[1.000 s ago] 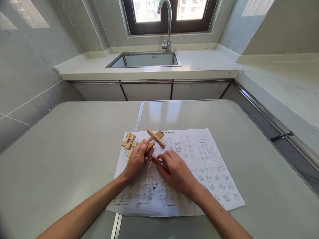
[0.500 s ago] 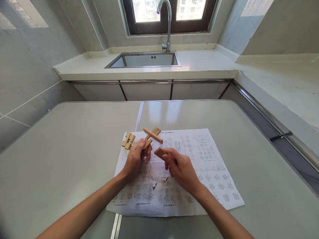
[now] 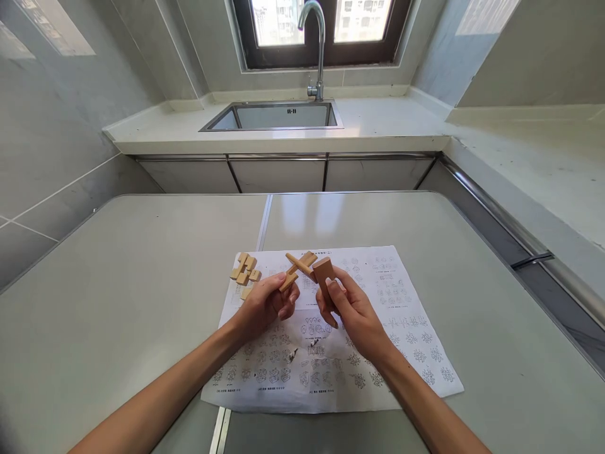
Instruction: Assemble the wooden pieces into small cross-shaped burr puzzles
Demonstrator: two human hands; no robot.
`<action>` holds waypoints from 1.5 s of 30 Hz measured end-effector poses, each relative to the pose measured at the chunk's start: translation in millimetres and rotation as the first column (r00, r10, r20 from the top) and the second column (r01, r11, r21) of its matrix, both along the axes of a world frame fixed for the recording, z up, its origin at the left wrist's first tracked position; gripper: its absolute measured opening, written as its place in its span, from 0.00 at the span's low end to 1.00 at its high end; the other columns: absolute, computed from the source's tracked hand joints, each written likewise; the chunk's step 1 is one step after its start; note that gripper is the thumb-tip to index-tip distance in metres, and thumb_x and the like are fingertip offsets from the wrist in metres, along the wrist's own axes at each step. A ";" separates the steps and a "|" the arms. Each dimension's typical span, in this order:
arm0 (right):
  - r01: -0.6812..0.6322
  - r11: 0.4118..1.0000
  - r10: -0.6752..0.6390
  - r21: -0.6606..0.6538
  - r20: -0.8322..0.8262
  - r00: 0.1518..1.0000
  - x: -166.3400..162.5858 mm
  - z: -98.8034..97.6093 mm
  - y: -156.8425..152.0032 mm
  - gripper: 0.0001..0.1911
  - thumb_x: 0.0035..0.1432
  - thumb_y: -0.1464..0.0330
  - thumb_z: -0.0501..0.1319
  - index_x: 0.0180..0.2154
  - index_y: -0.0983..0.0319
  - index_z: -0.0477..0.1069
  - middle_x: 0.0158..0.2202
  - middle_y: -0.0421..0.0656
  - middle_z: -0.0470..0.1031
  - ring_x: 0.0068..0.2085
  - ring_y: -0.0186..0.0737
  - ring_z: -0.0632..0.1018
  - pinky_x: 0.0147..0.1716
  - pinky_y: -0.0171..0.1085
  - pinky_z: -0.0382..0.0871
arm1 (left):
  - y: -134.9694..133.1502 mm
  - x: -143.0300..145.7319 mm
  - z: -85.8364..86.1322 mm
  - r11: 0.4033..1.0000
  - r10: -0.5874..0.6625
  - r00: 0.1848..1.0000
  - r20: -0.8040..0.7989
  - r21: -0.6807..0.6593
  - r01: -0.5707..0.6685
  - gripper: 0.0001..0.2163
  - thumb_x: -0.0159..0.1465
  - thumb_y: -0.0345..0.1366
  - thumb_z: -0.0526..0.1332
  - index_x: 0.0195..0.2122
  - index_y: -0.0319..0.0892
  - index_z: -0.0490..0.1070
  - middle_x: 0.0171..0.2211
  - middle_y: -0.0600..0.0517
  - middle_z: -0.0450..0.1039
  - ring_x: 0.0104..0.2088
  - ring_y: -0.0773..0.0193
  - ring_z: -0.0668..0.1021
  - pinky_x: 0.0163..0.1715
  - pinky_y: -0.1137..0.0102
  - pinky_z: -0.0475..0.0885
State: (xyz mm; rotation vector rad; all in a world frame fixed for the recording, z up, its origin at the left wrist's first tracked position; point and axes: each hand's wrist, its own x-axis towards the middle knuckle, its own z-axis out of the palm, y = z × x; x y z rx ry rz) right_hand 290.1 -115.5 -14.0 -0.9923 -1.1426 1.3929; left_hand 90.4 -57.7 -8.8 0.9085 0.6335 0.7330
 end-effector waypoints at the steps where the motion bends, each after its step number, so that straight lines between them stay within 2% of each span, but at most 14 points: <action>1: -0.015 1.000 0.015 0.002 -0.011 1.000 0.0 -0.3 -0.3 0.17 0.76 0.53 0.54 0.57 0.53 0.67 0.29 0.35 0.67 0.23 0.34 0.63 0.26 0.37 0.62 | -0.2 0.3 -1.2 1.000 -0.014 1.000 0.019 -0.013 0.015 0.19 0.69 0.50 0.62 0.30 0.40 0.69 0.29 0.52 0.71 0.20 0.71 0.67 0.24 0.70 0.63; 5: -0.065 0.998 0.065 0.002 -0.027 0.998 -1.1 0.2 -0.8 0.19 0.76 0.53 0.54 0.60 0.54 0.67 0.28 0.35 0.67 0.24 0.35 0.64 0.27 0.38 0.63 | -0.3 0.6 -5.5 0.998 -0.058 0.997 0.043 -0.017 0.059 0.17 0.69 0.50 0.64 0.34 0.40 0.70 0.30 0.51 0.73 0.22 0.70 0.69 0.25 0.71 0.64; 9: -0.062 0.998 0.062 -0.006 -0.042 0.997 -0.5 -0.3 -0.5 0.19 0.76 0.54 0.55 0.61 0.53 0.67 0.28 0.35 0.68 0.24 0.34 0.64 0.28 0.38 0.63 | -0.3 -0.4 -5.9 0.995 -0.100 0.994 0.043 -0.009 0.100 0.17 0.70 0.50 0.64 0.34 0.40 0.70 0.30 0.50 0.73 0.23 0.68 0.69 0.26 0.70 0.65; 16: -0.093 0.996 0.092 -0.006 -0.041 0.995 0.2 1.9 -1.4 0.19 0.76 0.53 0.55 0.59 0.55 0.70 0.29 0.36 0.68 0.25 0.34 0.64 0.28 0.37 0.62 | -0.1 -2.1 -4.9 0.985 -0.172 0.984 0.054 -0.008 0.173 0.18 0.71 0.49 0.62 0.33 0.39 0.70 0.31 0.49 0.73 0.26 0.67 0.70 0.30 0.69 0.65; 29: -0.077 0.997 0.076 -0.026 -0.058 0.995 2.0 -0.7 -0.4 0.18 0.75 0.54 0.57 0.60 0.54 0.71 0.28 0.36 0.68 0.24 0.34 0.64 0.28 0.38 0.59 | 1.7 -4.6 -4.8 0.963 -0.268 0.960 0.079 -0.013 0.270 0.19 0.73 0.49 0.60 0.33 0.37 0.73 0.31 0.48 0.72 0.27 0.66 0.69 0.32 0.68 0.64; 38: -0.113 0.992 0.108 -0.048 -0.102 0.989 0.6 -2.6 0.0 0.22 0.74 0.53 0.59 0.64 0.53 0.67 0.34 0.40 0.73 0.25 0.35 0.66 0.27 0.40 0.61 | 3.3 -4.0 -2.5 0.962 -0.252 0.958 0.140 -0.076 0.264 0.18 0.70 0.49 0.60 0.30 0.40 0.68 0.28 0.51 0.69 0.25 0.67 0.66 0.30 0.69 0.62; 45: -0.119 0.992 0.112 -0.052 -0.121 0.986 -0.4 -2.1 0.9 0.19 0.75 0.55 0.59 0.61 0.53 0.66 0.37 0.41 0.76 0.24 0.34 0.71 0.25 0.38 0.61 | 4.9 -6.6 -0.3 0.967 -0.215 0.963 0.163 -0.105 0.234 0.17 0.70 0.47 0.60 0.30 0.41 0.66 0.28 0.53 0.67 0.24 0.68 0.64 0.30 0.70 0.62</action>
